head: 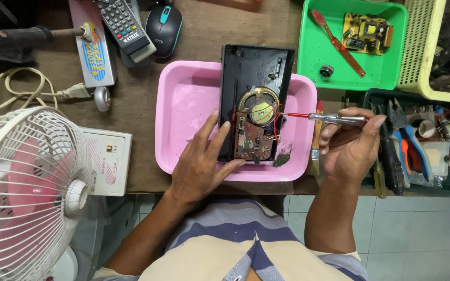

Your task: Repairing an electronic device by inspecting and adjusting the internal circuit board and components.

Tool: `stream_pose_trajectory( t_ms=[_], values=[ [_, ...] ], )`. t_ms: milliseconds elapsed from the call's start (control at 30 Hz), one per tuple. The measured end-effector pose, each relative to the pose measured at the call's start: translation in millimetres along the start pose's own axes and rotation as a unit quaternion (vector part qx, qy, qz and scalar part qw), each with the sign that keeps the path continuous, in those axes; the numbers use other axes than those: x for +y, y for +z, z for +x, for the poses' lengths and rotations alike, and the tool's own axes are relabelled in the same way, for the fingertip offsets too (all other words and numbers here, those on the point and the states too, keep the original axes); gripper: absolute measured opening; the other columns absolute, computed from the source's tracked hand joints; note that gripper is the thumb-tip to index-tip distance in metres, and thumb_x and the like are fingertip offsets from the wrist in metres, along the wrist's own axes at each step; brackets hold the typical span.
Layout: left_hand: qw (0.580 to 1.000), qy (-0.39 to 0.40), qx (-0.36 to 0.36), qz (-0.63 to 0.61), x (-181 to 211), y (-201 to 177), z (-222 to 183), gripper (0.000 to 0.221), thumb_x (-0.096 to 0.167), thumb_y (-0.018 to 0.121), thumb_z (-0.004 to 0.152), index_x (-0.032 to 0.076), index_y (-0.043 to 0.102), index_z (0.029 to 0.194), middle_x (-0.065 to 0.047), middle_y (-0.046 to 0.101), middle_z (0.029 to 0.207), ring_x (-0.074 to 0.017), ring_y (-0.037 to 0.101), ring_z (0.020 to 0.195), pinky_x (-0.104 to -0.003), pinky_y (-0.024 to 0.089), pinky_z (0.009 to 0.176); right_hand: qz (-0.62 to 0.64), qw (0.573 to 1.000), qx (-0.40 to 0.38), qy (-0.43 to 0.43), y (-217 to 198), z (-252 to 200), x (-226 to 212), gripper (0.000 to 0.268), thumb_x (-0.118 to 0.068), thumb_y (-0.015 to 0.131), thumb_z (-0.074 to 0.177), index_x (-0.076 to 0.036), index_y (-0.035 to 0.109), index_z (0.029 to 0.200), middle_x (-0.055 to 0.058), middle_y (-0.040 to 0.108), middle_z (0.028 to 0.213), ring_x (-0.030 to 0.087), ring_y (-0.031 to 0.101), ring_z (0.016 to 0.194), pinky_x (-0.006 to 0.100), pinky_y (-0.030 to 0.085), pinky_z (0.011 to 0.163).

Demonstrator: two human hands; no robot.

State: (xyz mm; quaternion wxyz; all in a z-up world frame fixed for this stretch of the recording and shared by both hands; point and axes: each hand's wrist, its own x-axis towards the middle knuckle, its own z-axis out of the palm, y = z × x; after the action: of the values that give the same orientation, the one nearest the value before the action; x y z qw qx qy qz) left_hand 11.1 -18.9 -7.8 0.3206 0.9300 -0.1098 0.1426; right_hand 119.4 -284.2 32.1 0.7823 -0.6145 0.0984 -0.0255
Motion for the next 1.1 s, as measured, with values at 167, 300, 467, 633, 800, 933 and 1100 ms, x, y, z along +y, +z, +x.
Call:
stream_pose_trajectory(
  t_ms=[167,300,467,633,800,933,1100],
  values=[
    [1.0,0.0,0.002,0.004,1.0,-0.9,0.4,0.092,0.042,0.088,0.092,0.004,0.035,0.156,-0.024,0.035,0.161,-0.038,0.054,0.144,-0.045,0.057,0.112,0.007,1.0,-0.002,-0.001,0.2,0.8,-0.2,0.054,-0.059,0.046,0.099,-0.009,0.065,0.102,0.012,0.059,0.061,0.021,0.052,0.043,0.029,0.039,0.034],
    [1.0,-0.004,0.0,0.002,0.6,-0.2,-0.4,0.093,0.043,0.089,0.091,0.006,0.034,0.157,-0.024,0.034,0.162,-0.0383,0.056,0.143,-0.045,0.058,0.11,0.016,1.0,0.002,-0.01,3.7,0.3,-2.0,0.053,-0.059,0.048,0.099,-0.009,0.066,0.101,0.011,0.059,0.061,0.021,0.051,0.043,0.03,0.038,0.034],
    [1.0,-0.003,-0.001,0.005,0.5,-0.5,-0.5,0.094,0.043,0.089,0.092,0.005,0.033,0.157,-0.024,0.034,0.162,-0.0381,0.055,0.144,-0.045,0.056,0.112,0.02,1.0,0.0,-0.001,1.0,3.0,0.1,0.053,-0.059,0.047,0.099,-0.009,0.066,0.101,0.012,0.059,0.061,0.021,0.051,0.043,0.03,0.038,0.034],
    [1.0,-0.004,0.002,0.004,0.1,0.0,-1.0,0.091,0.043,0.087,0.093,0.005,0.035,0.156,-0.024,0.035,0.162,-0.0381,0.057,0.141,-0.045,0.058,0.11,0.004,1.0,-0.004,0.001,0.2,4.5,0.7,0.054,-0.059,0.044,0.1,-0.01,0.067,0.102,0.011,0.06,0.063,0.02,0.052,0.044,0.029,0.04,0.035],
    [1.0,-0.006,0.0,0.004,0.6,-1.1,-0.3,0.089,0.044,0.087,0.093,0.005,0.036,0.155,-0.024,0.035,0.161,-0.0381,0.057,0.141,-0.045,0.058,0.11,-0.001,1.0,-0.005,0.002,-0.5,5.8,1.3,0.054,-0.06,0.046,0.099,-0.01,0.066,0.102,0.011,0.06,0.062,0.021,0.053,0.044,0.029,0.04,0.035],
    [1.0,-0.004,0.004,0.01,0.6,-0.7,-0.6,0.09,0.044,0.087,0.093,0.005,0.037,0.155,-0.024,0.036,0.161,-0.038,0.059,0.14,-0.045,0.058,0.11,0.006,1.0,-0.006,0.005,0.8,4.8,0.8,0.053,-0.06,0.046,0.099,-0.011,0.066,0.102,0.011,0.06,0.063,0.02,0.052,0.044,0.029,0.04,0.035],
    [1.0,0.0,0.002,0.001,0.1,-0.4,-1.3,0.091,0.042,0.088,0.093,0.005,0.034,0.157,-0.024,0.033,0.163,-0.0386,0.057,0.142,-0.046,0.058,0.11,0.005,1.0,-0.011,-0.001,1.1,4.6,0.3,0.053,-0.059,0.046,0.099,-0.011,0.067,0.101,0.011,0.059,0.063,0.02,0.051,0.044,0.029,0.039,0.034]
  ],
)
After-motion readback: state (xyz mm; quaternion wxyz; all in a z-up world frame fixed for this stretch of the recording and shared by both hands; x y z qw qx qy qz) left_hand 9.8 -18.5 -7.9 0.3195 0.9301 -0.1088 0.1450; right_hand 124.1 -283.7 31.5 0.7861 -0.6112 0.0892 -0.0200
